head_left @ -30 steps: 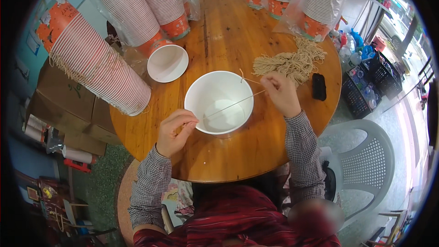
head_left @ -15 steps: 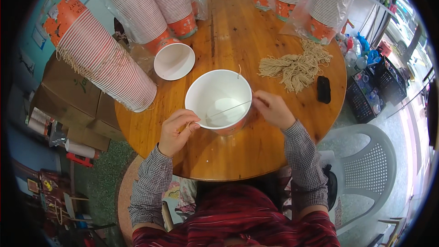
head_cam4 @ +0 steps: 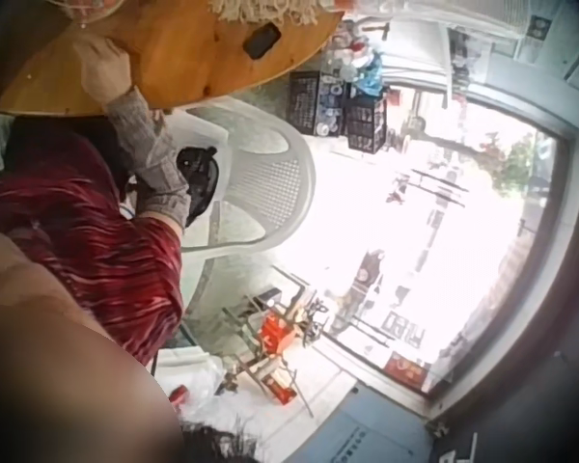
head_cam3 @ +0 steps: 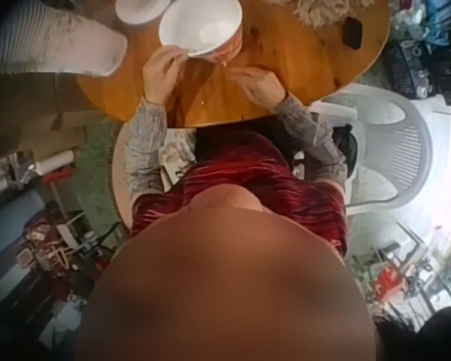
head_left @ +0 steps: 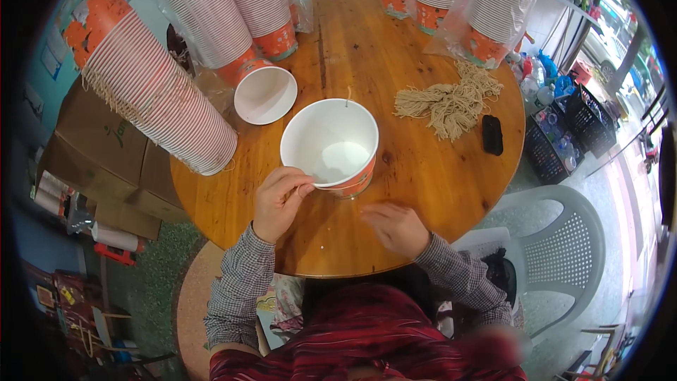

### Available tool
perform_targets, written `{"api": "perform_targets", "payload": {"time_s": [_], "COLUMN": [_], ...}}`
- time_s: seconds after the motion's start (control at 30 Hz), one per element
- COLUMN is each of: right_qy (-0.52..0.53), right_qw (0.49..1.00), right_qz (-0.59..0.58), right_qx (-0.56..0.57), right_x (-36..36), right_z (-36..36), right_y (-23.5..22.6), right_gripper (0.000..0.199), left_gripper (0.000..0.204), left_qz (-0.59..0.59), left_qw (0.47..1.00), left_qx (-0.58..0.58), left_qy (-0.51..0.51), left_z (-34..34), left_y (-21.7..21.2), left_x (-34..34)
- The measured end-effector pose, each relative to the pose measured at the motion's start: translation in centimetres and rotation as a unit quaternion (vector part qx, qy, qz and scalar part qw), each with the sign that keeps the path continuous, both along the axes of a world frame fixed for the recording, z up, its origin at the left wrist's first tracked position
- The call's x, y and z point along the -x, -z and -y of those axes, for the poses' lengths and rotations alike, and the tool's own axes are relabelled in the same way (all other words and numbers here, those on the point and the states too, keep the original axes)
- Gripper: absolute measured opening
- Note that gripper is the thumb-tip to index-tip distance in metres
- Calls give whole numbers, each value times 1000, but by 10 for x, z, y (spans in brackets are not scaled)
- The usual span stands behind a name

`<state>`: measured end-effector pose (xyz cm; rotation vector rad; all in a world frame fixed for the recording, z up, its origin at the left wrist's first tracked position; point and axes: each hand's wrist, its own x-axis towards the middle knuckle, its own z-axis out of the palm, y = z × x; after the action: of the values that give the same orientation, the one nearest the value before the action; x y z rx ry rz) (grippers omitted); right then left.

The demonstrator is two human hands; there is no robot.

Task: Manually attaching string handles to printed paper buckets by threading them through pre-punched holes.

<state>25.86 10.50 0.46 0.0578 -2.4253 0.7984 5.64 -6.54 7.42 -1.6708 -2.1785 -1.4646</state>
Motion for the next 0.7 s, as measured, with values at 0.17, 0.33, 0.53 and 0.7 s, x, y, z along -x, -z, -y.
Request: {"api": "perform_targets", "payload": {"time_s": [0.17,0.33,0.53,0.7], "right_qy": [128,143,150,139], "right_qw": [989,979,978,980], "right_qz": [-31,-118,-90,-106], "right_qx": [66,84,113,95], "right_x": [2,17,32,32], "right_z": [0,-4,-10,-12], "right_y": [-13,-44,-22,-10], "right_gripper": [19,19,20,20], "left_gripper": [26,32,21,24], "left_qz": [-50,10,-249,-286], "left_qw": [998,989,966,945], "left_qx": [-43,-122,-67,152], "left_qy": [6,-80,-5,-51], "left_z": [-5,7,-27,-33], "left_y": [2,-3,-11,-23], "left_x": [-8,-16,-37,-41]}}
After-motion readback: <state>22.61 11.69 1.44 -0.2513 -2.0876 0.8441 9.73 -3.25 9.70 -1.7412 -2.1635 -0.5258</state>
